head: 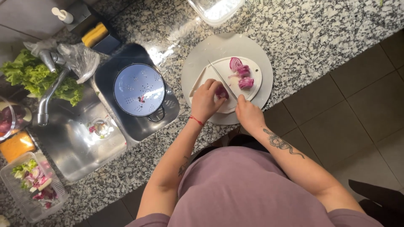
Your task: The person slices red onions on a cutting board using a knife, then transfers the pieces to a plate. They wash the cutting board and knife in the sink, wipe the countertop with a sponge, and finally stir a pot of grains on the stove.
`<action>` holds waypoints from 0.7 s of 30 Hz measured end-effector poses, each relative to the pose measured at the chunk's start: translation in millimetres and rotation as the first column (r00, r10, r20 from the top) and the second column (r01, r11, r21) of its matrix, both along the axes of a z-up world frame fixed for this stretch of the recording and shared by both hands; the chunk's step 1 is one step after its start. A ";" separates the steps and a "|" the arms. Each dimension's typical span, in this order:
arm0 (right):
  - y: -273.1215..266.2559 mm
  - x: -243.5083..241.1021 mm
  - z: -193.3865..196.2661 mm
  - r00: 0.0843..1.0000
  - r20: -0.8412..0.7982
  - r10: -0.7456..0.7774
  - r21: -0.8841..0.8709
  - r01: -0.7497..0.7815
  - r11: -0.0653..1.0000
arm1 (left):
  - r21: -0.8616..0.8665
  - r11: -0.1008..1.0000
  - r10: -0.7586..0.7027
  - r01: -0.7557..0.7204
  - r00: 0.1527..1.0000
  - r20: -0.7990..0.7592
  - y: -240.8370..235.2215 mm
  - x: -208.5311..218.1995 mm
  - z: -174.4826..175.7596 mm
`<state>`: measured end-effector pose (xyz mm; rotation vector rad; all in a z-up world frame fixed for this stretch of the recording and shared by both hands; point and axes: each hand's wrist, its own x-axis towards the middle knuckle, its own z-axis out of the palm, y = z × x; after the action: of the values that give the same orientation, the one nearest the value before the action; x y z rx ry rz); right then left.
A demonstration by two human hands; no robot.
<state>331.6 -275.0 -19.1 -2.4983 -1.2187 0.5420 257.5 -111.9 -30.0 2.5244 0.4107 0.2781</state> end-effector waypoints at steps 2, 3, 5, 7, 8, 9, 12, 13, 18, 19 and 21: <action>-8.9 -6.3 -2.0 0.997 -0.052 -0.051 0.002 0.051 0.999 | 0.022 1.000 0.021 -0.022 0.998 0.062 -0.6 -4.5 9.3; -12.4 -7.2 -2.9 0.990 -0.104 -0.098 0.000 0.099 0.995 | 0.039 0.998 0.043 -0.049 0.991 0.124 0.0 -4.7 14.3; -14.5 -9.7 2.0 0.991 -0.095 -0.094 0.001 0.095 0.995 | 0.145 0.989 0.023 -0.041 0.991 0.129 3.8 -6.2 16.9; -21.2 -12.1 1.9 0.992 -0.085 -0.089 -0.003 0.089 0.996 | 0.246 0.969 0.004 -0.036 0.991 0.132 3.6 -4.8 11.9; -22.5 -12.6 -1.1 0.995 -0.069 -0.077 0.008 0.078 0.997 | 0.323 0.946 -0.061 0.027 0.994 0.096 5.4 -2.8 6.4; -23.8 -13.1 -3.8 0.996 -0.054 -0.065 0.019 0.066 0.998 | 0.395 0.914 -0.122 0.091 0.991 0.055 7.4 -0.7 1.2; -24.1 -14.4 -2.1 0.996 -0.059 -0.062 0.029 0.064 0.998 | 0.492 0.851 -0.180 0.181 0.982 -0.051 9.1 6.3 -3.5; -24.3 -15.2 -2.4 0.996 -0.060 -0.063 0.029 0.065 0.997 | 0.492 0.851 -0.181 0.183 0.982 -0.053 10.9 8.1 -6.6; -26.1 -17.4 -0.8 0.990 -0.120 -0.068 0.023 0.072 0.997 | 0.559 0.758 -0.296 0.337 0.941 -0.166 14.5 18.5 -10.9; -26.8 -17.5 -3.7 0.990 -0.121 -0.067 0.024 0.071 0.997 | 0.559 0.758 -0.295 0.338 0.941 -0.168 16.5 19.4 -16.2; -28.7 -16.4 -9.5 0.978 -0.184 -0.096 0.035 0.104 0.994 | 0.587 0.715 -0.347 0.379 0.922 -0.172 20.3 23.7 -26.9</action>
<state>315.2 -303.6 -28.6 -2.3977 -1.0198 0.6928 281.3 -91.7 -56.9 3.1812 -0.2213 0.2152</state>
